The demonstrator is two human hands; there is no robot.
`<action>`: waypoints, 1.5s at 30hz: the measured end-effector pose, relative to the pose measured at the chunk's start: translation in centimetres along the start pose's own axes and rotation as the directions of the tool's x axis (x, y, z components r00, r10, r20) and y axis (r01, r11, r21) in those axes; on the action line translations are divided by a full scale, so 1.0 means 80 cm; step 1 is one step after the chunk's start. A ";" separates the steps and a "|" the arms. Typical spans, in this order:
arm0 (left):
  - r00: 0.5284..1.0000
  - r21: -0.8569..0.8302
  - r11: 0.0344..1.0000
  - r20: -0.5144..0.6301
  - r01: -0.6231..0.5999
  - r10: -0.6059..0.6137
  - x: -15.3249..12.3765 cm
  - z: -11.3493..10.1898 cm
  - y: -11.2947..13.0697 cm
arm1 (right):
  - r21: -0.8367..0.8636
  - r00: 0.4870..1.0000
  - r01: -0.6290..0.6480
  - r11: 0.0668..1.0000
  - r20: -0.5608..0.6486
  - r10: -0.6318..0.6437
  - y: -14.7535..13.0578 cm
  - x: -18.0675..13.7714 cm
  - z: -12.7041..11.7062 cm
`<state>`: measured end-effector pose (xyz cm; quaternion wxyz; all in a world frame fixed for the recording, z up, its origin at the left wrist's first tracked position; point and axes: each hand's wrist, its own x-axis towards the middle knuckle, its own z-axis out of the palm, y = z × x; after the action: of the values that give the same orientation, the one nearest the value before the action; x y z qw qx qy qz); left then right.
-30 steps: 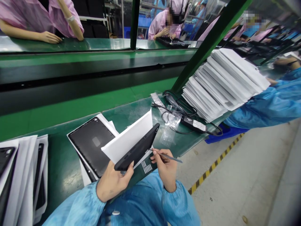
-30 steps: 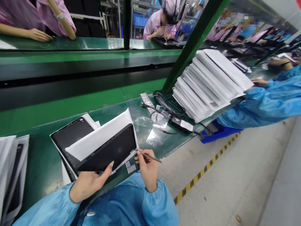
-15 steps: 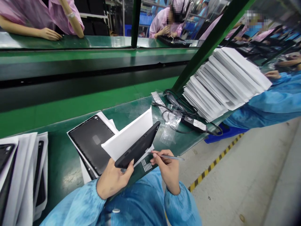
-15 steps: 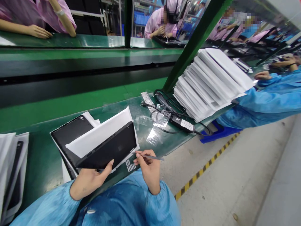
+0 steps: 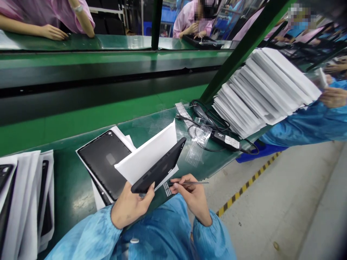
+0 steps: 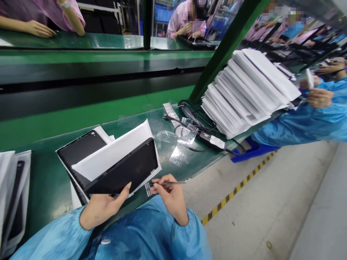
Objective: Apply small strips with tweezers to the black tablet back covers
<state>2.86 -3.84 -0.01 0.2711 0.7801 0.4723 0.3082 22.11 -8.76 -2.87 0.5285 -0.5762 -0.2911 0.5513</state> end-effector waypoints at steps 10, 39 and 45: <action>1.000 0.002 1.000 0.013 0.011 -0.011 0.000 0.000 0.000 | 0.006 1.000 0.011 1.000 -0.005 -0.011 0.006 0.001 -0.002; 0.997 -0.070 0.997 -0.055 0.046 -0.050 -0.007 0.008 -0.009 | 0.245 0.975 0.174 0.954 -0.179 -0.131 0.006 -0.007 -0.002; 0.983 -0.060 0.997 -0.173 0.045 -0.055 -0.008 0.017 -0.007 | 0.164 0.963 0.174 0.971 -0.235 -0.133 0.015 -0.018 0.025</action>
<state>3.34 -4.41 -1.44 0.2581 0.7300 0.5049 0.3814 19.59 -9.78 -3.17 0.6497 -0.5588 -0.2222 0.4649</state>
